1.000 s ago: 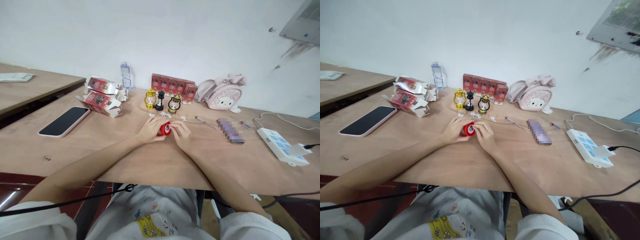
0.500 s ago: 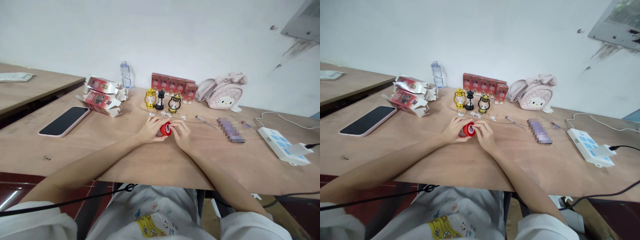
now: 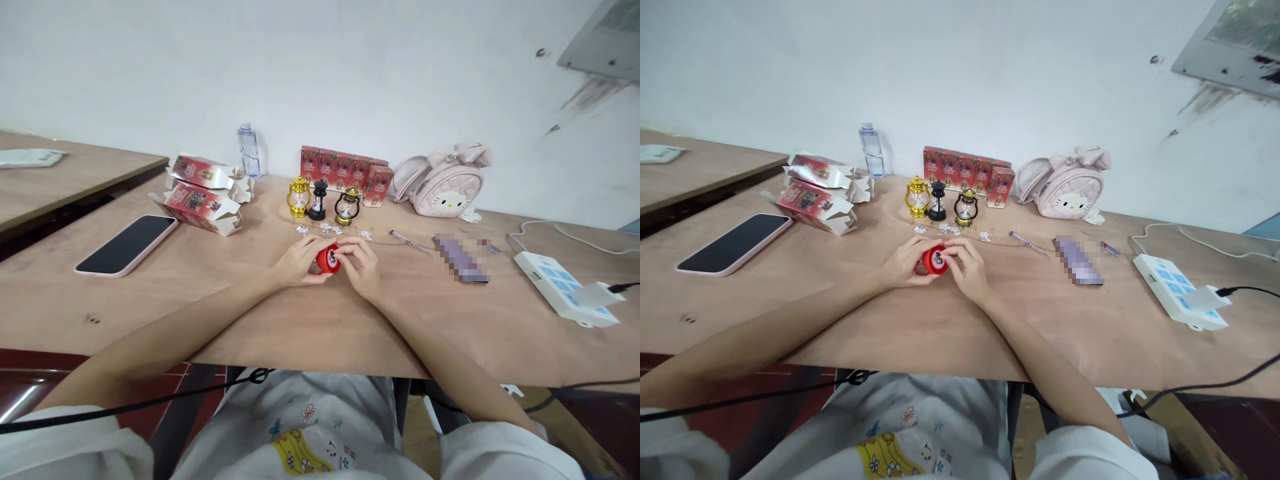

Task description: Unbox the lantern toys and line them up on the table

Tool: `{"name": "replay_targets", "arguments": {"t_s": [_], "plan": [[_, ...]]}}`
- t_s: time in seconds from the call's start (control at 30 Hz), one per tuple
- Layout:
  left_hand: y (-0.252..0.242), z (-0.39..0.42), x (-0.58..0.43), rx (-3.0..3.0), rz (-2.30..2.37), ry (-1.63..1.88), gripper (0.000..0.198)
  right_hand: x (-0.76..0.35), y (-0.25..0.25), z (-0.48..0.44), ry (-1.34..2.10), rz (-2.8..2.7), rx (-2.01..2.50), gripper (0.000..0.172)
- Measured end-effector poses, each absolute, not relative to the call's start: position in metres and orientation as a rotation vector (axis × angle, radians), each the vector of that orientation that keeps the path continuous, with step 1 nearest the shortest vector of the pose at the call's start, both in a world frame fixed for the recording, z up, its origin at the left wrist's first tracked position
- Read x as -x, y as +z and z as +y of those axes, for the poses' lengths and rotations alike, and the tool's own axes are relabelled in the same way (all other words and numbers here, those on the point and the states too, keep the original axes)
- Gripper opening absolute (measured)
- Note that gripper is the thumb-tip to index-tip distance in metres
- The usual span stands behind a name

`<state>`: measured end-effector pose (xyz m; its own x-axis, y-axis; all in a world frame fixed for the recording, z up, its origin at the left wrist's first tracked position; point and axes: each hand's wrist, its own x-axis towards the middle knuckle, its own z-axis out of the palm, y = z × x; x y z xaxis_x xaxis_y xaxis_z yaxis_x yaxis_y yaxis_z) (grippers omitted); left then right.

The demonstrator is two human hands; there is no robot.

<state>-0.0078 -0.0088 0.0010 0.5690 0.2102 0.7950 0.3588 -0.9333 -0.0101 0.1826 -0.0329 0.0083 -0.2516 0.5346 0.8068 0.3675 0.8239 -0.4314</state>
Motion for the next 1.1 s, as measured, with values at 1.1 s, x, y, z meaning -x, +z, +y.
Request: {"name": "replay_targets", "arguments": {"t_s": [1.1], "plan": [[0.000,-0.006,0.008,2.617,-0.463,-1.319,0.069,-0.188,0.018,-0.031,-0.540,-2.095,0.630,0.018]]}}
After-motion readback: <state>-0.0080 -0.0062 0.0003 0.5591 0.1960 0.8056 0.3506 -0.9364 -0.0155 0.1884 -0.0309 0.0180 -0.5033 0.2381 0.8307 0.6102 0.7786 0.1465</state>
